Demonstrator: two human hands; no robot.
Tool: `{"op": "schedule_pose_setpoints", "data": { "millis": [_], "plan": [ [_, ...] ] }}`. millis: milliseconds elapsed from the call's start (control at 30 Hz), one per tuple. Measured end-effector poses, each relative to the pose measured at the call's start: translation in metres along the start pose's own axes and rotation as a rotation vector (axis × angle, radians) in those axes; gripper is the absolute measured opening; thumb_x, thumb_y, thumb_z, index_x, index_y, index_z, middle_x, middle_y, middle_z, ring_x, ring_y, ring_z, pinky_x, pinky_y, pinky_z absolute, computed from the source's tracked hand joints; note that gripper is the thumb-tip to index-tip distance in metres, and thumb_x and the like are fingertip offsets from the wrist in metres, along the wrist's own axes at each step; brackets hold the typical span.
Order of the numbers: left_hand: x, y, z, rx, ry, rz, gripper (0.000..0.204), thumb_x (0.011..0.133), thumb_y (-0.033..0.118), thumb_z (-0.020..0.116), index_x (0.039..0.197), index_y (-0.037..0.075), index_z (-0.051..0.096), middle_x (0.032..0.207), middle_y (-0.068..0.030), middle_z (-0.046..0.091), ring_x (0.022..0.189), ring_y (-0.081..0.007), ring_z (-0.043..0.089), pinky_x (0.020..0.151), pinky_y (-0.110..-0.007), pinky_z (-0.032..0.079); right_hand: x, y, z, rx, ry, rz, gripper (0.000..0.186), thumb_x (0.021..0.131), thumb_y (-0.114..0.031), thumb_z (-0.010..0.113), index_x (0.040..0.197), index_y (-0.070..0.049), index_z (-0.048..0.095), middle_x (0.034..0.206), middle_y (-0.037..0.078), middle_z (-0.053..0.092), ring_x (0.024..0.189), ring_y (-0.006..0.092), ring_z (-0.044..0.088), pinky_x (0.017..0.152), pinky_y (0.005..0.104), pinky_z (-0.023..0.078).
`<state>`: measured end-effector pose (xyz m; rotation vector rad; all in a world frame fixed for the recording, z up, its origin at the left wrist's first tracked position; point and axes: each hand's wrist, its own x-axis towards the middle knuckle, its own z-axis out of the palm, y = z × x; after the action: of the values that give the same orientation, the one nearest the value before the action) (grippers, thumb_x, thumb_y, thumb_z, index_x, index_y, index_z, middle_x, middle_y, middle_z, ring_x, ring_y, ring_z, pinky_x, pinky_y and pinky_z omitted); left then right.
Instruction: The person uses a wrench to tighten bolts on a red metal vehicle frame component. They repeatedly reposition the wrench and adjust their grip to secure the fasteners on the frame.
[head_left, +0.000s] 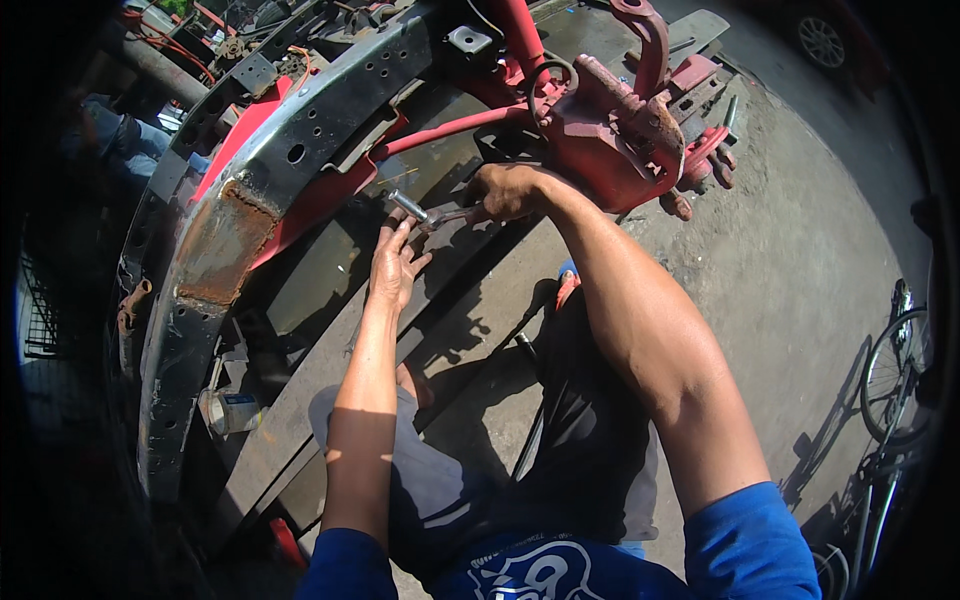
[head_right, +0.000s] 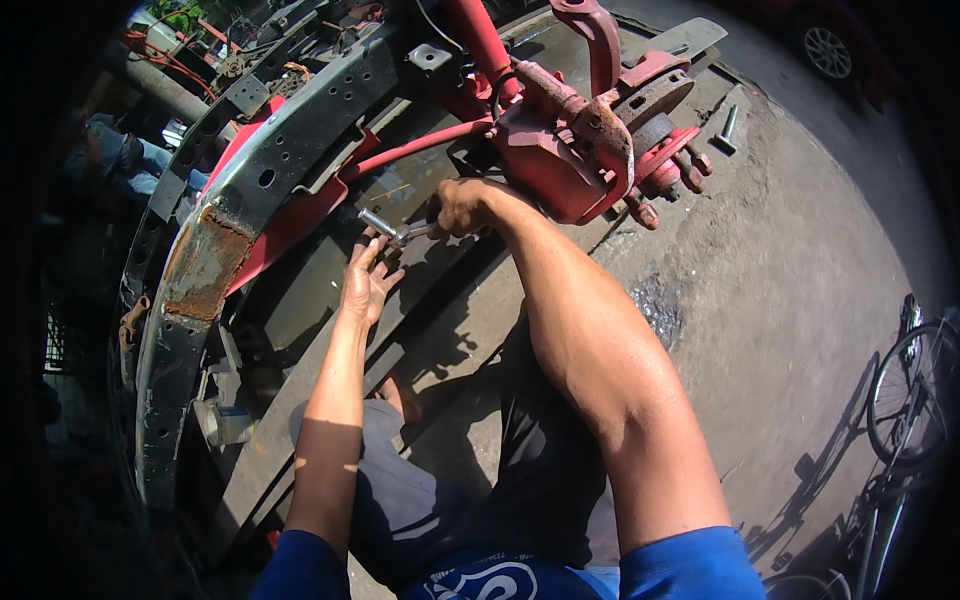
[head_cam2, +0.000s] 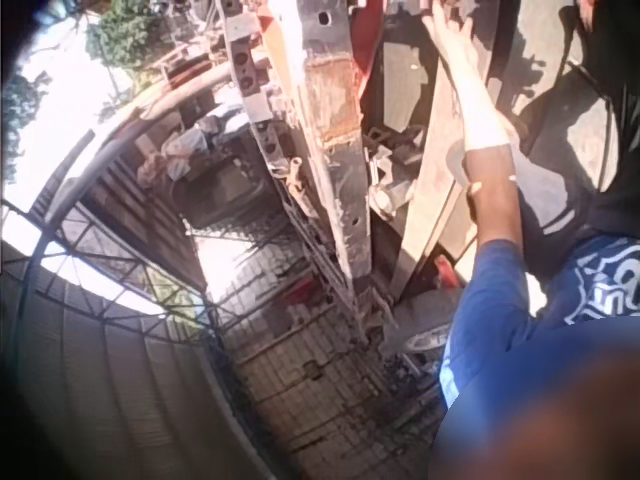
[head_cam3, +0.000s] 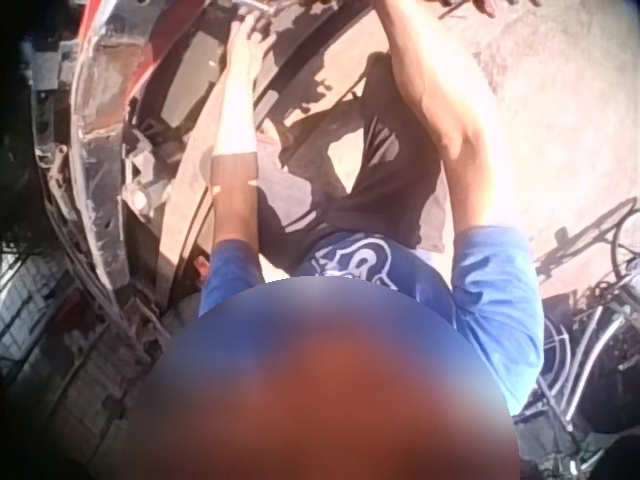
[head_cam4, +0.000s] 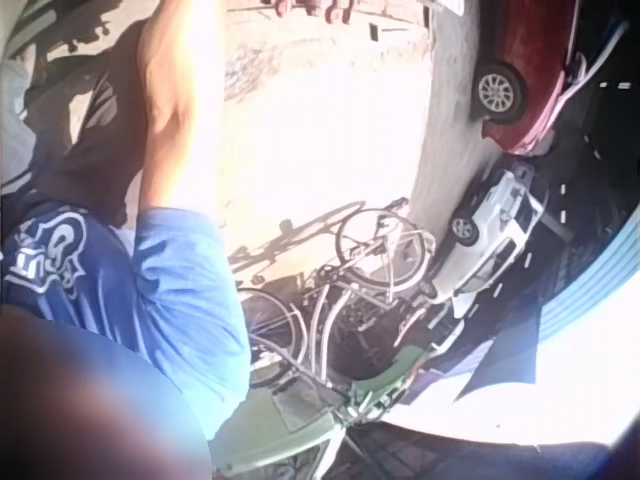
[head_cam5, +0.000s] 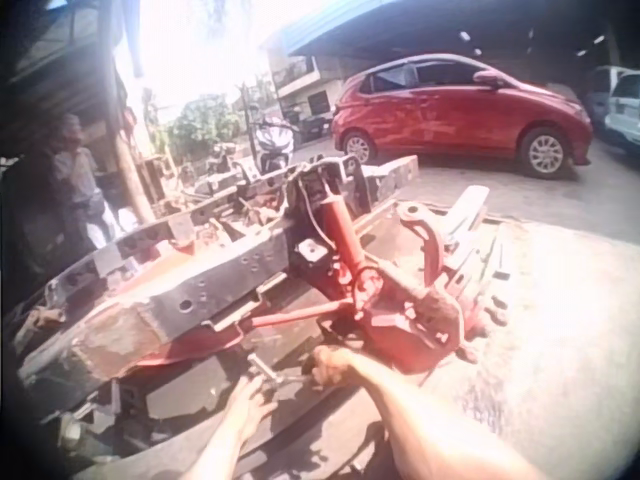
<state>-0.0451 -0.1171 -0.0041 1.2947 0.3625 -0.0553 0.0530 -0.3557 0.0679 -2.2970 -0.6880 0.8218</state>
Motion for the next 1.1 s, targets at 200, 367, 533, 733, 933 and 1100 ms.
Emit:
{"op": "schedule_pose_setpoints", "data": {
  "millis": [200, 367, 533, 733, 933, 1100],
  "plan": [
    [0.062, -0.001, -0.004, -0.467, -0.239, 0.1, 0.043, 0.101, 0.03, 0.059, 0.144, 0.025, 0.052, 0.136, -0.001, 0.061, 0.129, -0.0247, 0.056, 0.107, -0.055, 0.042, 0.035, -0.024, 0.005, -0.071, 0.14, -0.088, 0.041, 0.089, -0.027, 0.07, 0.125, -0.006, 0.069, 0.113, 0.02, 0.073, 0.105, 0.0348, 0.069, 0.091, 0.0434, 0.053],
    [0.088, 0.003, -0.033, -0.643, -0.356, 0.282, 0.034, 0.099, 0.023, 0.061, 0.125, 0.002, 0.062, 0.127, -0.0149, 0.063, 0.129, -0.0285, 0.056, 0.114, -0.055, 0.041, 0.047, -0.04, 0.01, -0.014, 0.26, -0.26, 0.035, 0.09, -0.03, 0.069, 0.114, -0.006, 0.072, 0.104, 0.024, 0.072, 0.1, 0.0406, 0.069, 0.088, 0.0465, 0.054],
    [0.107, 0.005, -0.048, -0.686, -0.481, 0.234, 0.04, 0.098, 0.013, 0.058, 0.131, -0.008, 0.055, 0.128, -0.0198, 0.062, 0.124, -0.0301, 0.057, 0.115, -0.048, 0.039, 0.052, -0.042, 0.017, -0.057, 0.26, -0.234, 0.04, 0.092, -0.029, 0.07, 0.126, -0.008, 0.068, 0.113, 0.021, 0.071, 0.107, 0.0385, 0.067, 0.092, 0.0443, 0.053],
    [0.109, 0.0, -0.055, -0.637, -0.409, 0.182, 0.036, 0.096, 0.01, 0.06, 0.129, -0.003, 0.057, 0.124, -0.0127, 0.059, 0.127, -0.031, 0.057, 0.114, -0.052, 0.04, 0.054, -0.036, 0.02, -0.02, 0.245, -0.18, 0.037, 0.092, -0.023, 0.069, 0.126, -0.011, 0.068, 0.115, 0.019, 0.072, 0.108, 0.0375, 0.067, 0.094, 0.0439, 0.053],
    [0.112, 0.0, -0.058, -0.473, -0.481, 0.366, 0.042, 0.097, 0.009, 0.061, 0.139, 0.005, 0.057, 0.138, -0.0148, 0.06, 0.129, -0.0313, 0.056, 0.114, -0.054, 0.04, 0.047, -0.038, 0.017, -0.09, 0.247, -0.162, 0.035, 0.092, -0.02, 0.068, 0.126, -0.012, 0.068, 0.116, 0.018, 0.072, 0.109, 0.0367, 0.067, 0.093, 0.0433, 0.053],
    [0.13, -0.01, -0.06, -0.707, -0.567, 0.323, 0.047, 0.096, 0.013, 0.061, 0.139, -0.006, 0.053, 0.14, -0.0199, 0.058, 0.129, -0.0341, 0.055, 0.116, -0.054, 0.035, 0.049, -0.04, 0.021, -0.068, 0.333, -0.213, 0.03, 0.09, -0.016, 0.067, 0.119, -0.009, 0.07, 0.107, 0.019, 0.073, 0.102, 0.039, 0.068, 0.088, 0.0459, 0.053]
  ]
}}
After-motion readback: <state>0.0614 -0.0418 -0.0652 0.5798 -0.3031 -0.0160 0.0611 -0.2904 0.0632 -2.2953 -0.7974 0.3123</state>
